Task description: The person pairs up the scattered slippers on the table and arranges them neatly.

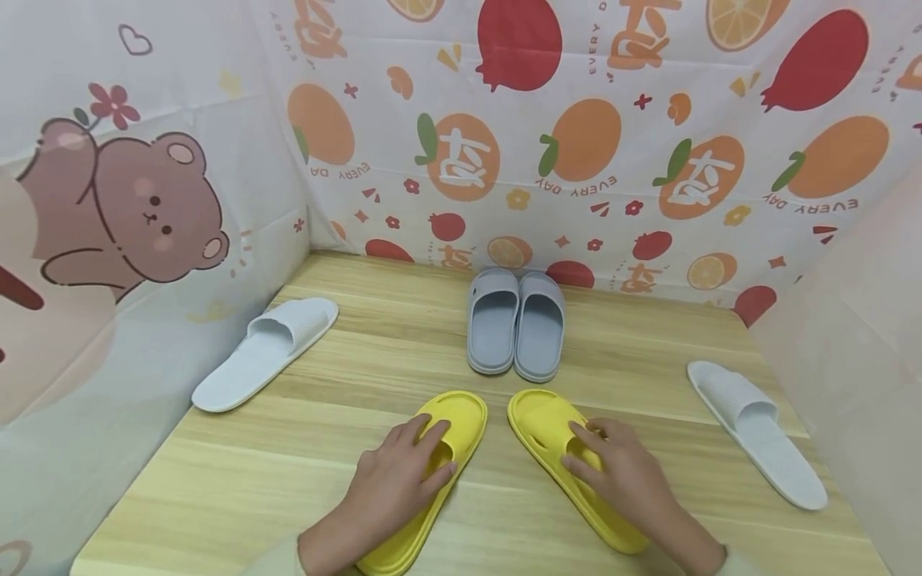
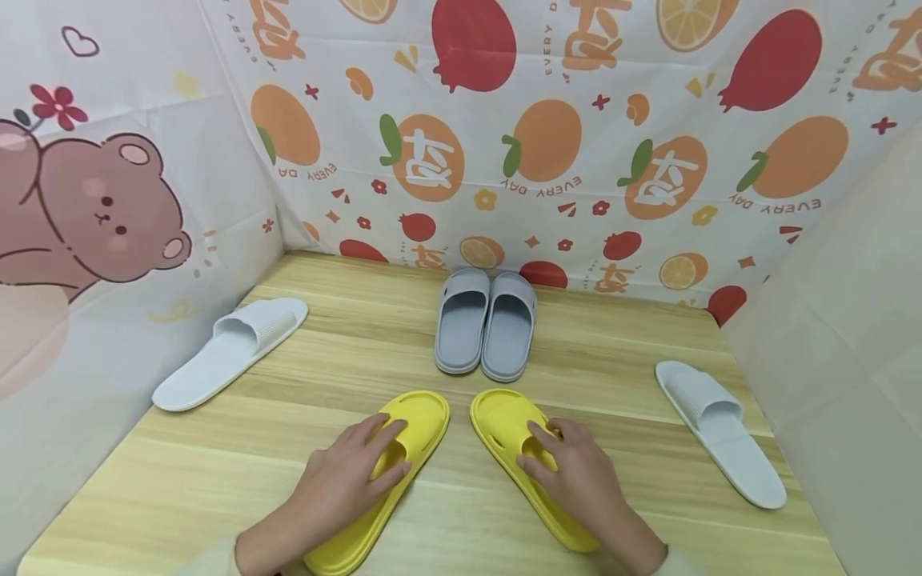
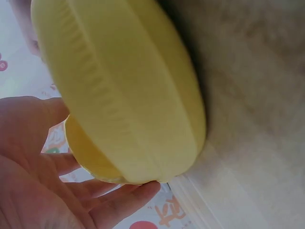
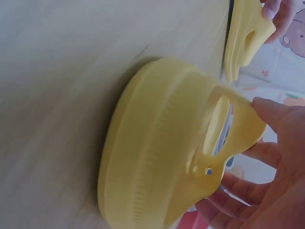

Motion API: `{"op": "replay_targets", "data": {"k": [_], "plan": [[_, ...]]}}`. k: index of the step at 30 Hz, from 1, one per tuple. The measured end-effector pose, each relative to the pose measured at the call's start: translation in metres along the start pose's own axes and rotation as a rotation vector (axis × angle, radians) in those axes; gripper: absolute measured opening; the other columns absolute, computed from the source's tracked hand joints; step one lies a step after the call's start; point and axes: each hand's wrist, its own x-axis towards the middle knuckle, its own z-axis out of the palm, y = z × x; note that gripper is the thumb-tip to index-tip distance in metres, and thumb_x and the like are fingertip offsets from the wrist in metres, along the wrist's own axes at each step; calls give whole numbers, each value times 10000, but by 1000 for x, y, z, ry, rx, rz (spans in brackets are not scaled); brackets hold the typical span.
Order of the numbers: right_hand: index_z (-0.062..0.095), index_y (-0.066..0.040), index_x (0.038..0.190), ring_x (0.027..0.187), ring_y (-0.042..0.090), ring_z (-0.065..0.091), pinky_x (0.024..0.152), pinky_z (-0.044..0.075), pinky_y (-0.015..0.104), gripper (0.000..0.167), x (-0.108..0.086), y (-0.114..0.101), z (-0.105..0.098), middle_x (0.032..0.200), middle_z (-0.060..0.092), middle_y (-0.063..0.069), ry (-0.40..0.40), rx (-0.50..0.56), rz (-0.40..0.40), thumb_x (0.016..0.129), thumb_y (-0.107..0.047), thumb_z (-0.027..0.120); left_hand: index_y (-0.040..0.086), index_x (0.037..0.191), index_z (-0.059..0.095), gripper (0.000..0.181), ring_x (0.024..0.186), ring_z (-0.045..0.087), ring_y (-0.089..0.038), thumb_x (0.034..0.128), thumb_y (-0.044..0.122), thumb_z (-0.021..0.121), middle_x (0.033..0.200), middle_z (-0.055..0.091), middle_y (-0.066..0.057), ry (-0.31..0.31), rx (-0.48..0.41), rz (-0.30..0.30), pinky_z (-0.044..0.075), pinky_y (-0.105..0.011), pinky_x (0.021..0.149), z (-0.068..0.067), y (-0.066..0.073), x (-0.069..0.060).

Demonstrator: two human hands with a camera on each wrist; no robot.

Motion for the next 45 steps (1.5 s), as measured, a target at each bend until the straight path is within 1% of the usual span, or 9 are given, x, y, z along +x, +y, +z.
{"op": "replay_targets", "data": {"k": [6, 12, 15, 19, 22, 27, 33, 40, 45], "plan": [[682, -170, 1321, 1134, 297, 603, 761, 573, 438, 533, 3, -13, 3, 1270, 651, 134, -21, -1, -6, 880, -462, 750, 215, 1357, 609, 534, 1187, 609, -295, 922, 517, 673, 1357, 593, -97, -4, 15, -15, 516, -479, 591, 0, 0, 1], [664, -170, 1343, 1172, 326, 589, 831, 561, 519, 534, 7, -25, 7, 1292, 637, 158, -53, -9, 1, 903, -468, 720, 193, 1343, 620, 542, 1156, 622, -304, 918, 524, 672, 1326, 603, -112, 25, 37, 4, 524, -479, 574, 3, 0, 1], [656, -178, 1354, 1178, 329, 590, 828, 560, 533, 537, 9, -32, 9, 1304, 631, 158, -69, -21, 6, 915, -484, 700, 186, 1340, 620, 544, 1141, 628, -309, 916, 523, 674, 1313, 607, -117, 36, 43, 9, 530, -475, 569, 4, 0, 1], [655, -186, 1356, 1166, 314, 596, 803, 568, 490, 537, 13, -42, 8, 1290, 637, 143, -74, -42, 5, 918, -494, 691, 182, 1339, 613, 548, 1110, 639, -316, 912, 518, 682, 1292, 614, -125, 42, 46, 10, 533, -470, 558, 1, -1, 3], [654, -170, 1354, 1127, 311, 608, 788, 565, 470, 534, 15, -49, 9, 1253, 648, 135, -66, -55, -18, 921, -480, 692, 174, 1344, 604, 558, 1078, 648, -321, 911, 516, 686, 1281, 616, -134, 40, 48, 10, 528, -457, 544, -1, -2, 5], [633, -134, 1370, 1104, 340, 606, 792, 559, 494, 536, 17, -59, 12, 1224, 642, 151, -76, -68, -61, 939, -450, 677, 166, 1351, 596, 572, 1062, 647, -323, 912, 522, 686, 1279, 613, -139, 28, 54, -11, 507, -419, 522, -3, -5, 9], [618, -134, 1388, 1109, 340, 598, 799, 559, 498, 526, 22, -69, 13, 1242, 631, 148, -103, -61, -71, 949, -419, 665, 163, 1348, 599, 577, 1073, 636, -326, 906, 523, 692, 1276, 608, -134, 24, 49, -52, 504, -420, 524, -5, -9, 9], [561, -186, 1448, 1112, 334, 569, 751, 560, 445, 555, 22, -78, 14, 1289, 596, 170, -119, -38, -100, 939, -362, 693, 149, 1338, 608, 584, 1049, 638, -324, 898, 523, 703, 1257, 611, -139, 44, 66, -62, 486, -400, 496, -6, -14, 7], [545, -214, 1461, 1115, 347, 562, 748, 556, 458, 558, 23, -84, 17, 1290, 589, 176, -124, -39, -116, 940, -357, 684, 145, 1338, 610, 595, 1038, 641, -327, 893, 526, 709, 1256, 614, -149, 55, 78, -74, 478, -387, 486, -7, -18, 7]]}}
